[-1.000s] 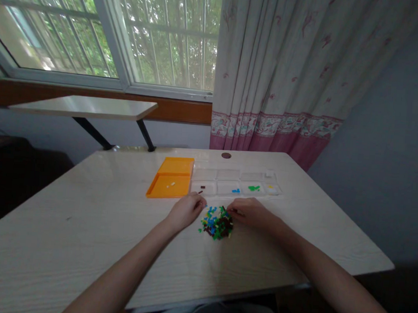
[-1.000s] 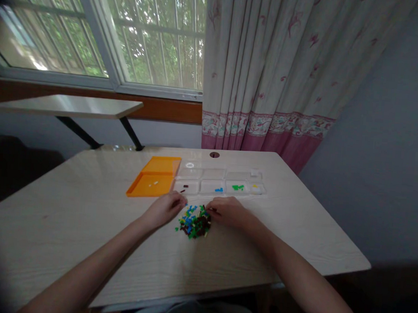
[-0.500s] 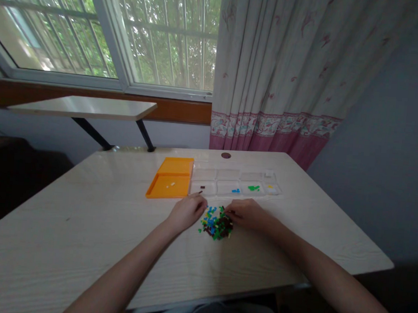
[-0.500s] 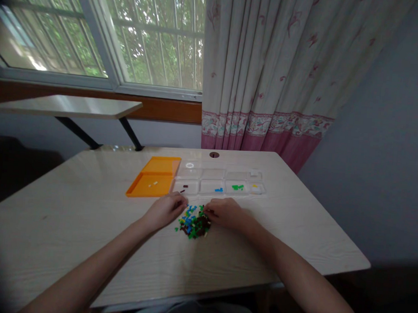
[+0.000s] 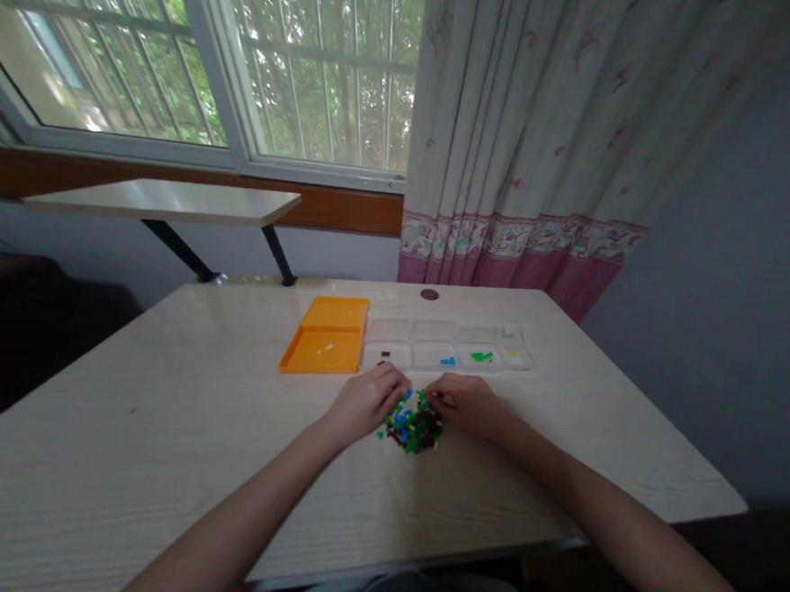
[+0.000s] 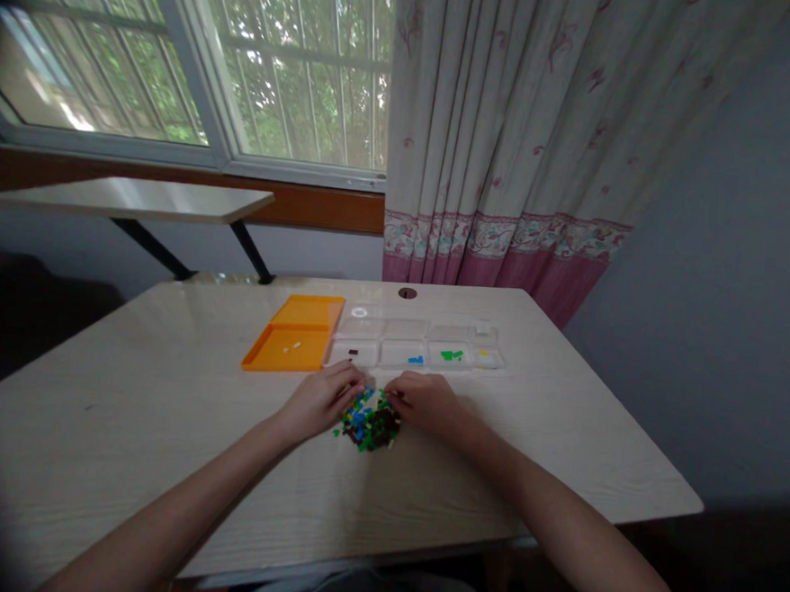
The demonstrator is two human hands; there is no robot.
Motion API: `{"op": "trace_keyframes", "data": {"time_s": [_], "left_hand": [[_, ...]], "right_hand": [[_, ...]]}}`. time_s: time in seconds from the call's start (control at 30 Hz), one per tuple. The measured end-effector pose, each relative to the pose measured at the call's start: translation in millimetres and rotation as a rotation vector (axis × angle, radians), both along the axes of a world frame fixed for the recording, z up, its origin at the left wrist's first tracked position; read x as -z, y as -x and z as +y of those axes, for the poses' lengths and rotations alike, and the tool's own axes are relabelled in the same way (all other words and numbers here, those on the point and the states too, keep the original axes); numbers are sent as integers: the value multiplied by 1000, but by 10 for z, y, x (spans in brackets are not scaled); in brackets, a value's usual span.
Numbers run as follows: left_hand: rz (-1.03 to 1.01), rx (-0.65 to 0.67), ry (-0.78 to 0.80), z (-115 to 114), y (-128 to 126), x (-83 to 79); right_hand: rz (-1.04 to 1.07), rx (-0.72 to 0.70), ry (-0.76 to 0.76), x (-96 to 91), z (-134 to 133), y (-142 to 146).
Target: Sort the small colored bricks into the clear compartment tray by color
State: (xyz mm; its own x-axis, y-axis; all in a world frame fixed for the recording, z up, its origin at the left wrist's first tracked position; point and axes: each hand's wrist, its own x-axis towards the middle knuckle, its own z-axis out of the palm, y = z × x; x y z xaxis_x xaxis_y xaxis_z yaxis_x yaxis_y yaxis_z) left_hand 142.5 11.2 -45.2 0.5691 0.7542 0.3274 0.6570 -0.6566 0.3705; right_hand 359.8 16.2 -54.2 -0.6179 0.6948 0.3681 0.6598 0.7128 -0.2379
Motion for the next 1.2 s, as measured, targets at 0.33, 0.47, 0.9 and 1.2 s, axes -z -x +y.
{"op": "trace_keyframes", "data": {"time_s": [0.33,0.47,0.9,1.2], "left_hand": [[-51,83,16,-75,-69,-17],[-59,91,54,-88,-74,-42],[-94,57,30,-67,-55,-54],[230,-81,36,87,186,17]], "right_hand": [[30,-15,-39,24,-74,94],[22,-21,-37,25,-73,91],[99,-67,-77,49,-33,57],[336,90,-235,-23,172,-215]]}}
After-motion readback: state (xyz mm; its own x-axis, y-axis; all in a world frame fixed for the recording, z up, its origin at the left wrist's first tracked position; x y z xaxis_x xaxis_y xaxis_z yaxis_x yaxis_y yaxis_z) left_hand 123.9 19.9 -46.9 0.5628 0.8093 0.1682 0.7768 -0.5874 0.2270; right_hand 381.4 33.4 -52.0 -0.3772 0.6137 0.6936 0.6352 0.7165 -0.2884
